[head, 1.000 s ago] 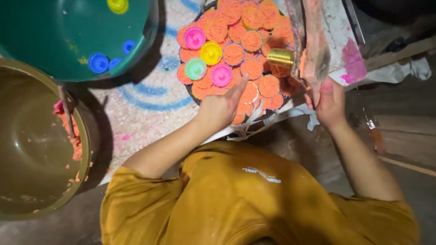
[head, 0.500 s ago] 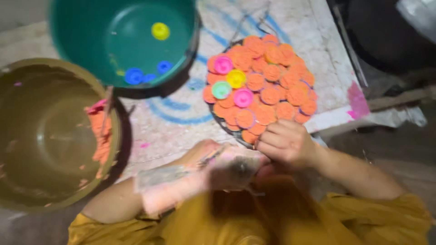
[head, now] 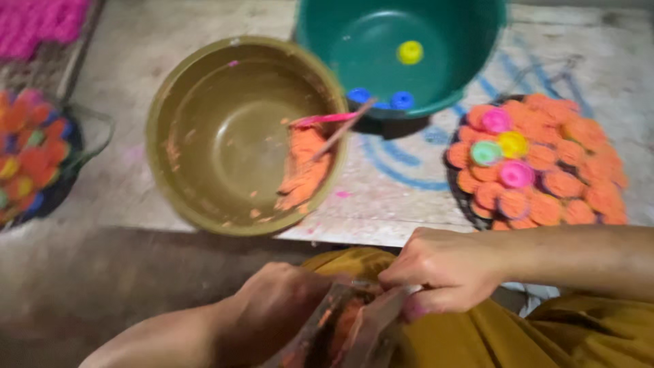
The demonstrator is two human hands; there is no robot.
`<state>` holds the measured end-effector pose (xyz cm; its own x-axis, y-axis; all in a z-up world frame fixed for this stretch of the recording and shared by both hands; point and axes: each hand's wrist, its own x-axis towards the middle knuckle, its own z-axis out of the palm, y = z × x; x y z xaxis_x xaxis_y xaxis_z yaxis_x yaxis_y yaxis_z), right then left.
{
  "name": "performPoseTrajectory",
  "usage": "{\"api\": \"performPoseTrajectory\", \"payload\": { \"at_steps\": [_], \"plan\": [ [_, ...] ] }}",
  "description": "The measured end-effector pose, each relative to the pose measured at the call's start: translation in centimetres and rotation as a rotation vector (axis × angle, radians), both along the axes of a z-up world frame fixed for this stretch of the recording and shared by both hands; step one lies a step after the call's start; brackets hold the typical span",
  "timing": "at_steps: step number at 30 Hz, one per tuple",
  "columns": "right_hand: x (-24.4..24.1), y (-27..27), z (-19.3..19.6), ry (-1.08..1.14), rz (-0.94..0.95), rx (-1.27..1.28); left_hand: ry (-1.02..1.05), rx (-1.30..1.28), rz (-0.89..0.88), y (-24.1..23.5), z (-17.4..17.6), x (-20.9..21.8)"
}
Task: The person scoops orange paste from a metal bowl and loads it into a handheld wooden press. They then press the paste into small plastic molds arranged in a basket, creating flower-shaped items. The person repeats this process, occasionally adjusting the molds and clearing excess paste.
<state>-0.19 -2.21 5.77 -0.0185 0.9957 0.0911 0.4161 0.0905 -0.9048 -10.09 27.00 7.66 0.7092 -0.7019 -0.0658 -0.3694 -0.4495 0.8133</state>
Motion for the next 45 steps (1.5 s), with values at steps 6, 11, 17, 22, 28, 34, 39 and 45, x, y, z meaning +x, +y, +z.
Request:
{"api": "performPoseTrajectory", "payload": {
  "at_steps": [6, 11, 17, 22, 28, 34, 39, 45],
  "plan": [
    [2.6, 6.0, -0.6, 0.100, 0.101, -0.063, 0.047, -0.020, 0.356, 8.5, -4.4, -1.5],
    [8.1, 10.9, 4.5, -0.860, -0.139, 0.160, 0.150, -0.333, 0.686, 13.3, -13.0, 1.9],
    [14.3, 16.6, 6.0, -1.829, -0.137, 0.292, 0.217, -0.614, 0.925, 15.6, -22.3, 1.1],
    [14.9, 18.7, -2.5, -1.367, -0.309, -0.058, 0.099, -0.708, 1.047, 15.8, -25.1, 1.9],
    [15.6, 18.8, -8.6, -1.193, -0.051, -0.599, -0.317, -0.513, 1.239, 13.4, -24.2, 3.4],
    [15.2, 16.5, -2.8, -0.893, -0.018, -1.264, -0.436, -0.386, 1.311, 12.1, -21.1, 5.4],
    [12.9, 18.1, -5.3, -0.750, -0.076, -1.154, -0.479, -0.304, 1.343, 11.1, -19.1, 5.3],
    [10.7, 19.4, -13.4, -0.961, 0.116, -1.122, -0.525, -0.217, 1.367, 10.0, -18.0, 5.2]
  ]
}}
